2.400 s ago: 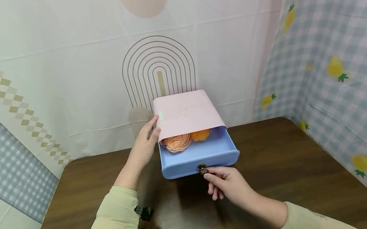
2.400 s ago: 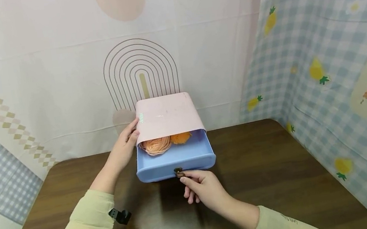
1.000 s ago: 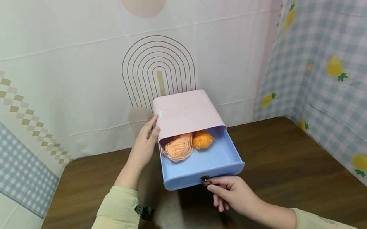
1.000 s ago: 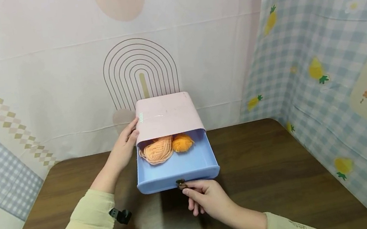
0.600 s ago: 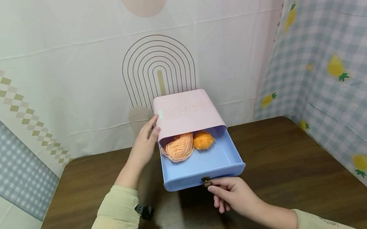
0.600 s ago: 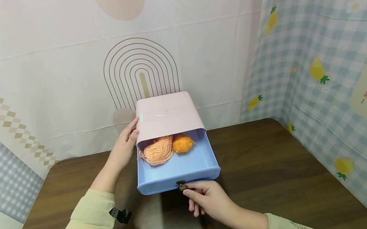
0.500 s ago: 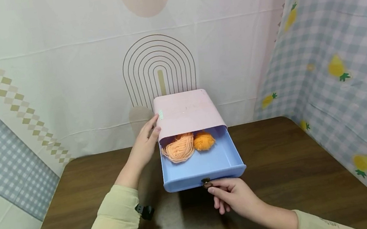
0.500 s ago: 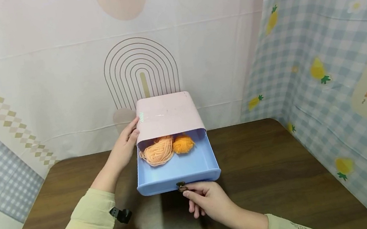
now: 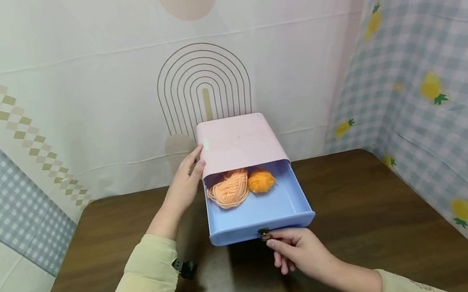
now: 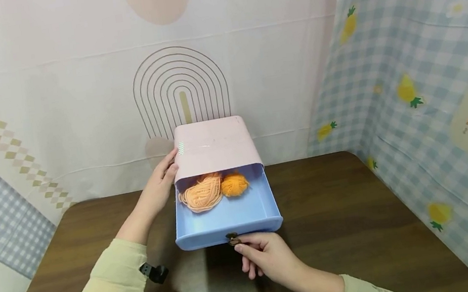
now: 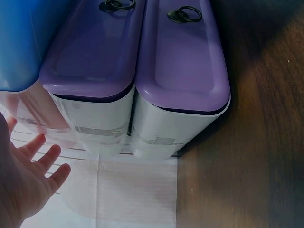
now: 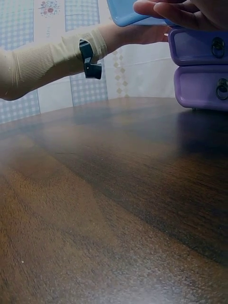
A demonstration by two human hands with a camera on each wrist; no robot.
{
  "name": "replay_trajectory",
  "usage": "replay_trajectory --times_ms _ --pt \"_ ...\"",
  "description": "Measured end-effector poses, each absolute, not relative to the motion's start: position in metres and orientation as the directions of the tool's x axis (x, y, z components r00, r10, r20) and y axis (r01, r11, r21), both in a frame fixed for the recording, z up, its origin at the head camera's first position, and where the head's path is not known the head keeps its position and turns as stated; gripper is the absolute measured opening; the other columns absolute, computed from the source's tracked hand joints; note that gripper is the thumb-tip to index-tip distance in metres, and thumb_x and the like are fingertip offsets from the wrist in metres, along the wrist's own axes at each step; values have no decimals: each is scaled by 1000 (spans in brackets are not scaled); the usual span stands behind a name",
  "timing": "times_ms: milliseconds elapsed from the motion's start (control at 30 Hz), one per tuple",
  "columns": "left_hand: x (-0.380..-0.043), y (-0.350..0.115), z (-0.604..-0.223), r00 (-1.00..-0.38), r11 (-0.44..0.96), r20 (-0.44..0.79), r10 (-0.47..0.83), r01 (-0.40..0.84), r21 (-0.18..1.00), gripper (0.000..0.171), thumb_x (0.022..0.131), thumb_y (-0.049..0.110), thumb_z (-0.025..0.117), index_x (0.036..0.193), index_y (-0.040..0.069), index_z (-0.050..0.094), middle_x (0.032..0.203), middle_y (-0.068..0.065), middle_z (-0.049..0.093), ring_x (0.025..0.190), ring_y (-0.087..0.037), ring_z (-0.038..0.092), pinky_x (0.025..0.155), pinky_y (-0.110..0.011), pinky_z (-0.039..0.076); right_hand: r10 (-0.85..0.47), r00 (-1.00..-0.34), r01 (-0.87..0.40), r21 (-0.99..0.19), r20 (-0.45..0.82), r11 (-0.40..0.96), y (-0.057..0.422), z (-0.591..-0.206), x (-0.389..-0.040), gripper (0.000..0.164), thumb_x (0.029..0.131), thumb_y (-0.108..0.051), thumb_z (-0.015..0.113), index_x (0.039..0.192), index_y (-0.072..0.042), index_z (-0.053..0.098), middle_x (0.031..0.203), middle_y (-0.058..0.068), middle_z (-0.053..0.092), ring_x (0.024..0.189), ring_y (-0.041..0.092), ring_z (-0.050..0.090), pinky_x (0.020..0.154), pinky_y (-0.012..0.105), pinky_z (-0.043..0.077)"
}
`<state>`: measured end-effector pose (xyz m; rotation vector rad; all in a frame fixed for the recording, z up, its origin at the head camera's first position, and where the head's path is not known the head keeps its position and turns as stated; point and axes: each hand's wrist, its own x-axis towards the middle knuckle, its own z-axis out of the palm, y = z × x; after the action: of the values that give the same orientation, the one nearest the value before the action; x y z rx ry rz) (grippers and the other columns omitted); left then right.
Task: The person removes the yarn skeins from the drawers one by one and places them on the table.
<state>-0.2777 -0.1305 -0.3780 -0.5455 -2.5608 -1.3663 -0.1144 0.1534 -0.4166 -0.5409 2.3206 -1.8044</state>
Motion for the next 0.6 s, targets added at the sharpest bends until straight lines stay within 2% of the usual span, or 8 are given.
replay_trajectory --times_ms 600 --pt "-279 -132 -377 -919 510 321 232 395 764 57 104 55 36 156 32 32 161 -9 28 145 -34 28 114 -58 23 -388 -916 -190 -960 99 204 156 -418 -107 24 100 -17 61 108 3 70 64 8 67 49 10 61 43 31 50"
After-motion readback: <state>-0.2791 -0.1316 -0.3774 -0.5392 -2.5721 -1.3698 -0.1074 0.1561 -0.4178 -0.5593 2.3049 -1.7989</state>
